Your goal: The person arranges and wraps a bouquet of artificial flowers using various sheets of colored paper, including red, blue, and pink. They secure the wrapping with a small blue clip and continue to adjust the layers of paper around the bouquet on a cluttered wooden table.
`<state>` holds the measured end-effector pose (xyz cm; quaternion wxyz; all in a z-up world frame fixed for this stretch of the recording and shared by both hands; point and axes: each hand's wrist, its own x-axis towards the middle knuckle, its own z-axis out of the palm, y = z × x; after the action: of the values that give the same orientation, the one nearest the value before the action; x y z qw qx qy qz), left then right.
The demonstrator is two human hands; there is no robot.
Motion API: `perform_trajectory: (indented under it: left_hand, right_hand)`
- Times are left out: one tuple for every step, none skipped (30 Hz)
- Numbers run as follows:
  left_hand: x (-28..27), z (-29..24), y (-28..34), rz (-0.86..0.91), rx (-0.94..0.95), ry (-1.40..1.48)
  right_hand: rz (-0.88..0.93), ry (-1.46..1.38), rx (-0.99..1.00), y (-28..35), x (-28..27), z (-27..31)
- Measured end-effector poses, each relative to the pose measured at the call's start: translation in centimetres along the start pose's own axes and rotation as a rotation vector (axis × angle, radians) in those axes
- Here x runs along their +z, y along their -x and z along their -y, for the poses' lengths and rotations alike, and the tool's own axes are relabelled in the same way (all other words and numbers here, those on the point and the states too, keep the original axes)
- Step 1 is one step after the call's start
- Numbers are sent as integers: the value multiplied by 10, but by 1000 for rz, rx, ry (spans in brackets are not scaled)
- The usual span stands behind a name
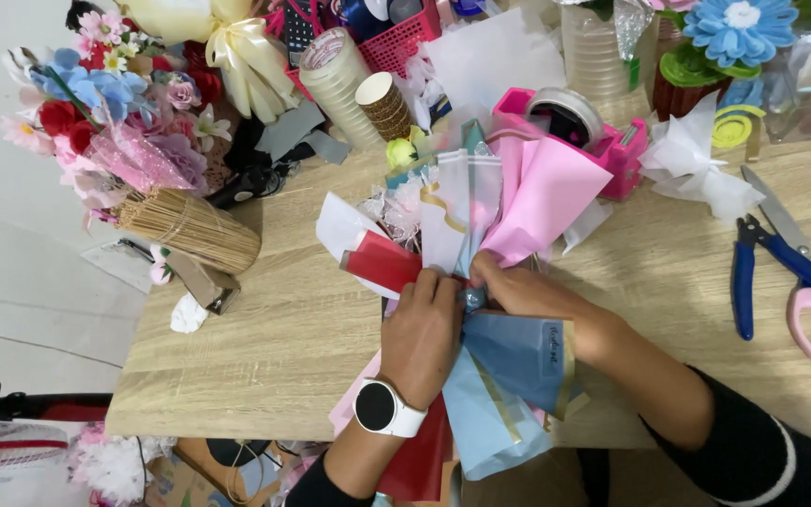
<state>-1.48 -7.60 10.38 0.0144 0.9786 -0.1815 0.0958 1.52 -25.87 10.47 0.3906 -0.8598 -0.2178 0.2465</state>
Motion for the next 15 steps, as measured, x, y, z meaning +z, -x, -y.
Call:
perform_trajectory:
  left_hand:
    - [-1, 0, 0, 2, 0, -1]
    - [-1, 0, 0, 1, 12, -2]
    - [-3, 0, -1, -2, 26, -4]
    - [-3, -1, 1, -3, 28, -5]
    - [-3, -2, 1, -14, 35, -15]
    - [-4, -2, 2, -26, 42, -26]
    - [-3, -2, 1, -29, 47, -27]
    - [-2, -2, 0, -27, 40, -24]
    - [-1, -2, 1, -22, 30, -19]
    - [0, -1, 0, -22, 33, -19]
    - [1, 0, 0, -37, 41, -29]
    - [1, 1, 0, -51, 50, -39]
    - [-4, -1, -1, -52, 52, -39]
    - [-9, -2, -2, -15, 35, 13]
    - [-14, -3, -3, 26, 18, 66]
  right_hand:
    - [1, -2, 0, 0, 0, 0]
    - [1, 1, 4, 0, 0, 0]
    - [-2, 5, 9, 0, -1, 0]
    - [-5, 4, 8, 1, -1, 1]
    - [-1, -16, 18, 1, -2, 2]
    - [3, -37, 28, 2, -4, 3]
    - [-3, -37, 28, -3, -2, -3]
    - [-16, 21, -24, -7, 0, -9]
    - [-25, 79, -74, -11, 3, -15]
    - [-27, 78, -72, -11, 3, -15]
    - [-29, 109, -96, -11, 2, -14]
    - [-31, 141, -120, -10, 1, -14]
    - [-33, 141, -119, -9, -1, -12]
    - [-35, 154, -119, -9, -2, -10]
    - [-35, 165, -117, -8, -3, -8]
